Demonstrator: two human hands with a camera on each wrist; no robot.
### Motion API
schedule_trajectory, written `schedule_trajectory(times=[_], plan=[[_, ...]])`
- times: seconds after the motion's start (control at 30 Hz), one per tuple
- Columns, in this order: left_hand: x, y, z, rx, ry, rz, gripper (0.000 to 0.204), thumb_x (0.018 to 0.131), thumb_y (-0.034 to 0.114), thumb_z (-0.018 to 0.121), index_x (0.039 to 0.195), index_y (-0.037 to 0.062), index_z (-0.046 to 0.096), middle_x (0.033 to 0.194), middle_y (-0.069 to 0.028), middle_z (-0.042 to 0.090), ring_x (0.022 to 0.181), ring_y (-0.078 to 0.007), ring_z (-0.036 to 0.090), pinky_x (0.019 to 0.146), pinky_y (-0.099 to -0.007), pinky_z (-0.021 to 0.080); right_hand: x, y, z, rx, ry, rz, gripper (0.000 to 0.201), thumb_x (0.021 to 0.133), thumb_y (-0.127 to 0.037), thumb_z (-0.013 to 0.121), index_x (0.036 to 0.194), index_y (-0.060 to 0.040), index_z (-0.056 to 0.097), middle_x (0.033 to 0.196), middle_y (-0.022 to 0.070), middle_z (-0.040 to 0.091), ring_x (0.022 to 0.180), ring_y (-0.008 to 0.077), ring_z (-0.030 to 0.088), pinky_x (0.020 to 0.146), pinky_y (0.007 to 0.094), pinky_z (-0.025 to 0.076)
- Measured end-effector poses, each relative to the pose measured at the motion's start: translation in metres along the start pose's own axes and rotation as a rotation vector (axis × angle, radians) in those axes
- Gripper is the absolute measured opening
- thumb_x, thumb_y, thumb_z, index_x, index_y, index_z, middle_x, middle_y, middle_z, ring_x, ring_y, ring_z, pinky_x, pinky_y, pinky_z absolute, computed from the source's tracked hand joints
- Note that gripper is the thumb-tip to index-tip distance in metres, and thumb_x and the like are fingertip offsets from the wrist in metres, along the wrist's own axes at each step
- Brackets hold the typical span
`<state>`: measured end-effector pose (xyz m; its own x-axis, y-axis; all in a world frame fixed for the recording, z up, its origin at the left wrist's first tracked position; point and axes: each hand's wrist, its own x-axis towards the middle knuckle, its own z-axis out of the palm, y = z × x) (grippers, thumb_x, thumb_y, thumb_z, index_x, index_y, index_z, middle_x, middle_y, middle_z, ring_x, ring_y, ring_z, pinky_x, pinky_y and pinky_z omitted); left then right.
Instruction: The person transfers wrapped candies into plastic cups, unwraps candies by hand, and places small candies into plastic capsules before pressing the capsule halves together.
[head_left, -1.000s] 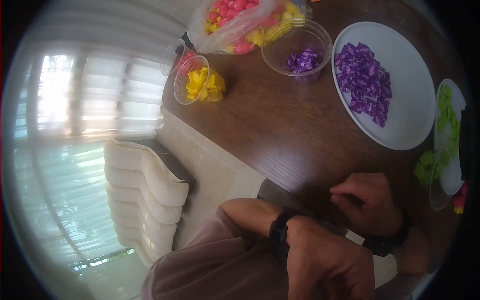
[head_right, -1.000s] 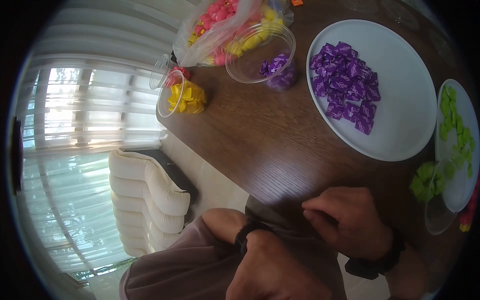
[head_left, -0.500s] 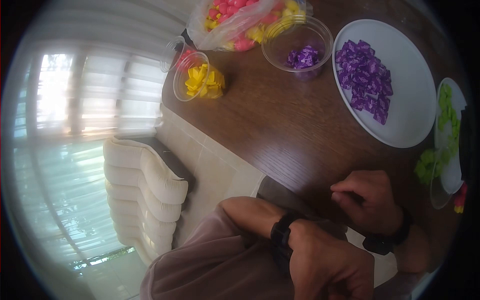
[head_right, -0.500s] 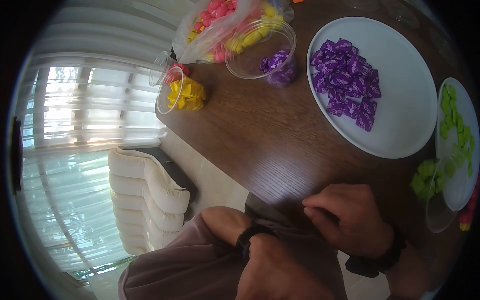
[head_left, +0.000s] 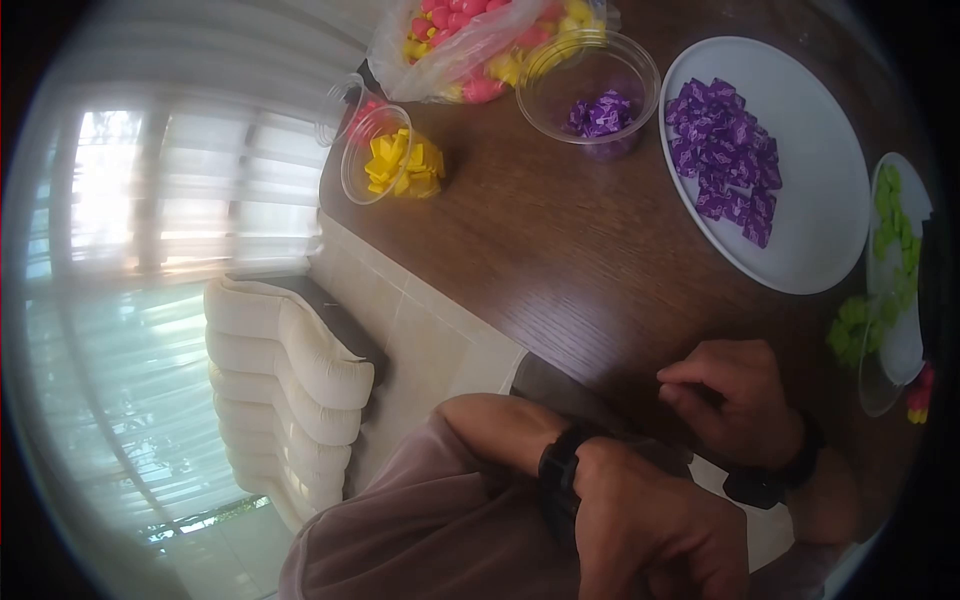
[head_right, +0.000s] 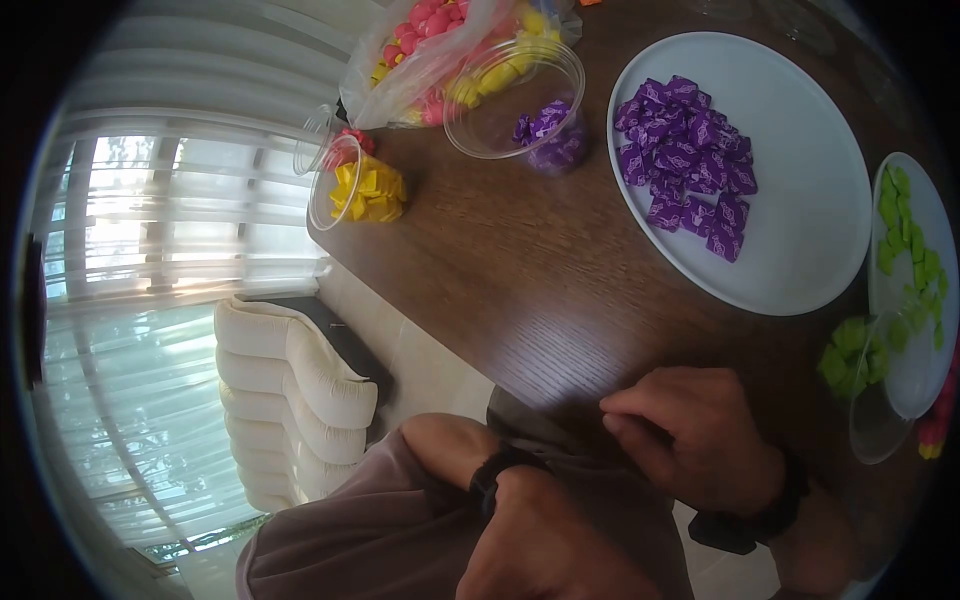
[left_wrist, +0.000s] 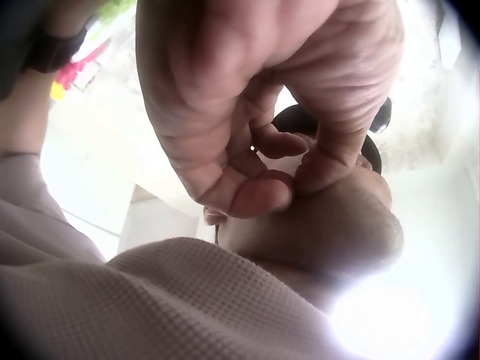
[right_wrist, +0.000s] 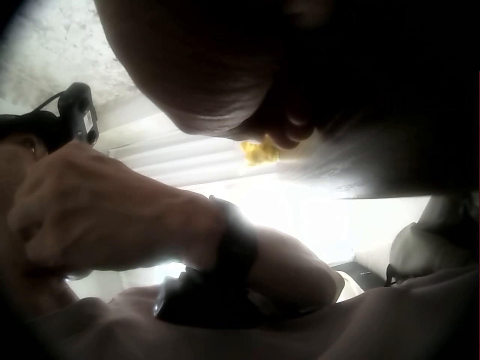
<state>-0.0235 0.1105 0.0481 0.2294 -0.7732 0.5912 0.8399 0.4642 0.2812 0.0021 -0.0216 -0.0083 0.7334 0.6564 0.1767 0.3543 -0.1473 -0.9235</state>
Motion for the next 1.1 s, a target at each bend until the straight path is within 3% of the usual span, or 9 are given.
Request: schedule_trajectory(times=[0.37, 0.47, 0.57, 0.63, 0.67, 0.73, 0.87, 0.93, 1.1], plan=[[-0.007, -0.02, 0.003, 0.024, 0.106, 0.012, 0.044, 0.09, 0.002, 0.074, 0.068, 0.0092, 0.037, 0.068, -0.0034, 0.05, 0.064, -0.0131, 0.052, 0.058, -0.0276, 0.044, -0.001, 0.001, 0.002, 0.021, 0.017, -0.001, 0.008, 0.086, -0.004, 0.074, 0.092, -0.003, 0.071, 0.076, 0.01, 0.069, 0.066, 0.0271, 0.069, 0.06, 0.0363, 0.055], [-0.006, -0.024, -0.001, 0.191, 0.072, 0.02, 0.039, 0.09, 0.001, 0.073, 0.071, 0.0082, 0.04, 0.07, -0.0037, 0.052, 0.066, -0.0132, 0.054, 0.059, -0.0279, 0.045, -0.001, 0.002, 0.001, 0.015, 0.008, 0.005, 0.008, 0.086, -0.004, 0.075, 0.092, -0.0029, 0.071, 0.077, 0.0103, 0.07, 0.067, 0.0271, 0.069, 0.061, 0.0364, 0.055], [0.001, -0.018, 0.007, -0.084, 0.212, 0.098, 0.031, 0.09, 0.001, 0.075, 0.075, 0.0043, 0.047, 0.073, -0.0028, 0.053, 0.068, -0.0135, 0.055, 0.062, -0.0291, 0.047, -0.002, 0.005, 0.003, 0.012, 0.026, -0.004, 0.008, 0.085, -0.005, 0.075, 0.092, -0.0031, 0.071, 0.078, 0.0107, 0.07, 0.068, 0.0274, 0.07, 0.061, 0.0368, 0.055], [0.011, 0.013, 0.016, -0.246, 0.429, -0.213, 0.021, 0.094, 0.006, 0.071, 0.083, 0.0, 0.054, 0.079, -0.0055, 0.061, 0.078, -0.0133, 0.062, 0.067, -0.0293, 0.05, -0.005, 0.009, 0.003, 0.051, 0.016, -0.022, 0.009, 0.085, -0.005, 0.075, 0.094, -0.0036, 0.071, 0.08, 0.0115, 0.071, 0.07, 0.0281, 0.07, 0.062, 0.0374, 0.056], [0.015, 0.013, 0.018, -0.271, 0.391, -0.221, 0.021, 0.094, 0.006, 0.071, 0.083, 0.0, 0.054, 0.079, -0.0055, 0.061, 0.078, -0.0133, 0.062, 0.067, -0.0293, 0.05, -0.007, 0.009, 0.002, 0.024, 0.026, 0.013, 0.009, 0.085, -0.005, 0.075, 0.094, -0.0036, 0.071, 0.08, 0.0115, 0.071, 0.07, 0.0281, 0.07, 0.062, 0.0374, 0.056], [0.027, 0.008, 0.019, -0.534, 0.298, 0.124, 0.021, 0.099, 0.013, 0.068, 0.085, -0.0012, 0.06, 0.088, -0.0081, 0.07, 0.095, -0.0117, 0.067, 0.074, -0.0247, 0.053, -0.008, 0.01, 0.003, 0.042, 0.026, -0.042, 0.012, 0.086, -0.006, 0.076, 0.097, -0.0047, 0.072, 0.079, 0.0094, 0.07, 0.068, 0.0273, 0.069, 0.061, 0.037, 0.055], [0.052, -0.008, 0.017, -0.677, 0.272, 0.323, 0.024, 0.1, 0.016, 0.065, 0.082, 0.0024, 0.061, 0.095, -0.0044, 0.07, 0.103, -0.009, 0.064, 0.078, -0.0249, 0.053, -0.009, 0.016, 0.005, 0.046, 0.026, -0.011, 0.011, 0.088, -0.007, 0.075, 0.098, -0.0046, 0.071, 0.081, 0.0102, 0.07, 0.07, 0.0274, 0.069, 0.061, 0.0377, 0.055], [0.063, -0.016, 0.024, -0.753, 0.292, 0.463, 0.026, 0.101, 0.019, 0.064, 0.079, 0.0048, 0.062, 0.1, -0.0019, 0.07, 0.108, -0.0071, 0.062, 0.08, -0.0251, 0.052, -0.009, 0.017, 0.008, 0.11, 0.055, -0.066, 0.009, 0.091, -0.011, 0.068, 0.089, -0.0039, 0.063, 0.072, 0.0134, 0.063, 0.066, 0.0349, 0.063, 0.061, 0.0447, 0.051], [0.083, -0.036, 0.052, -0.879, 0.413, 0.827, 0.032, 0.103, 0.024, 0.06, 0.074, 0.0108, 0.064, 0.112, 0.0043, 0.07, 0.121, -0.0025, 0.056, 0.087, -0.0255, 0.051, -0.01, 0.017, 0.007, 0.115, 0.028, -0.061, 0.008, 0.092, -0.011, 0.067, 0.093, -0.0035, 0.066, 0.077, 0.0127, 0.066, 0.069, 0.034, 0.065, 0.063, 0.0437, 0.052]])
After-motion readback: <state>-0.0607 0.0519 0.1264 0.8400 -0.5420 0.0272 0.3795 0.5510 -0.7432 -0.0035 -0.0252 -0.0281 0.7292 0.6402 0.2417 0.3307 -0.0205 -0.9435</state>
